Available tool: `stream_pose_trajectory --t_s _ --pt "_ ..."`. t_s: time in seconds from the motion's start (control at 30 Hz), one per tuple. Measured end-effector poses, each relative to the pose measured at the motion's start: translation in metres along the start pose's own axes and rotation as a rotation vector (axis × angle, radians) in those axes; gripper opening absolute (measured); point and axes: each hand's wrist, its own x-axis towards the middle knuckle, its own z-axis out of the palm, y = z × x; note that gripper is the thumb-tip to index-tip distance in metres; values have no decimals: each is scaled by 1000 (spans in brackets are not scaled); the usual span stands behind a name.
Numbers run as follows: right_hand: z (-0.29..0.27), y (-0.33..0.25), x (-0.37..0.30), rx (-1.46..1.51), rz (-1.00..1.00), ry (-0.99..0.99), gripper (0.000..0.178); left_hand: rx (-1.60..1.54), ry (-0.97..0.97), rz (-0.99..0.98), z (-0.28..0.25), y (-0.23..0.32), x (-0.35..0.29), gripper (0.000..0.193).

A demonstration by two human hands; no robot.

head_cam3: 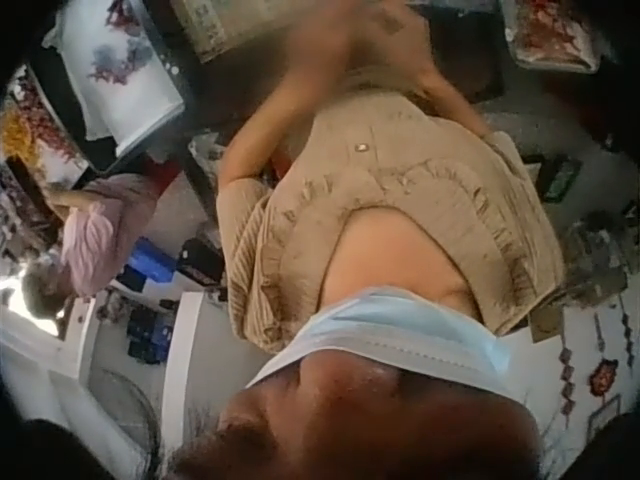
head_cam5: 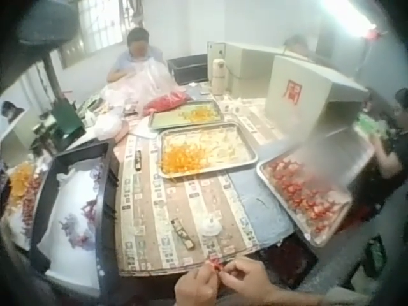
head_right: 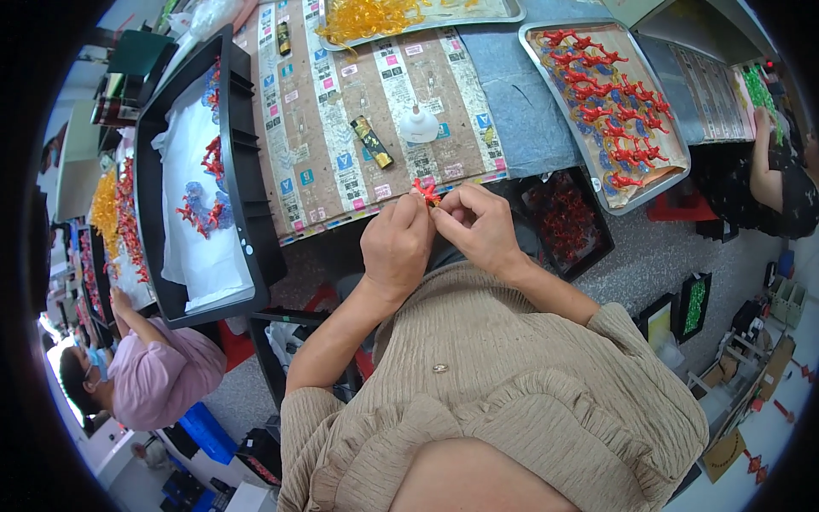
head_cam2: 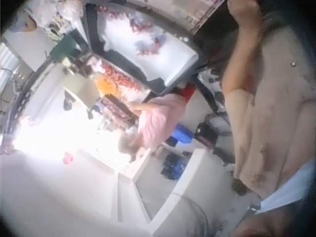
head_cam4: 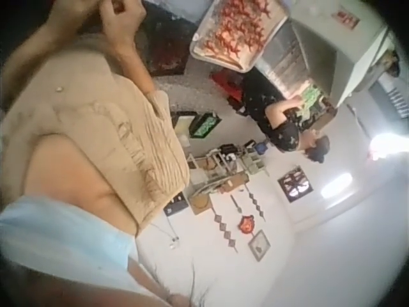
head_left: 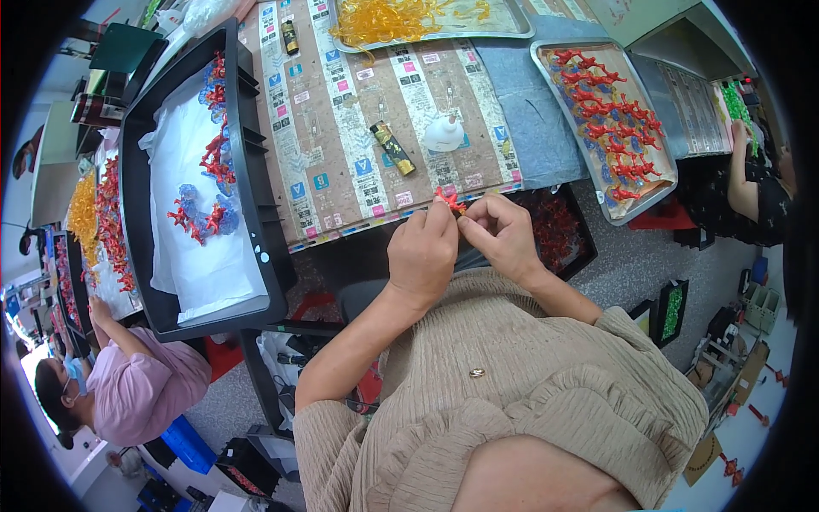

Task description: The person assembles toy figurines by taking figures from a tray, applying glue onto them using a glue bottle, and attaching plastic accessories by hand.

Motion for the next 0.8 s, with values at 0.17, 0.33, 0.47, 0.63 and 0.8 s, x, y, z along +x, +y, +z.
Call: stream_pose_trajectory --t_s 0.17,0.33,0.47,0.63,0.8 --pt "0 9 -1 34 36 -21 9 14 -2 18 0 0 1 16" --pt "-1 14 1 239 211 -69 8 8 -3 15 1 2 2 16" --pt "-1 15 -2 187 185 -21 9 38 -40 17 1 4 3 17" --pt "-1 5 1 -41 -4 30 11 49 -41 21 0 4 4 15" --pt "6 13 -7 20 60 132 13 46 -59 24 1 4 5 10"
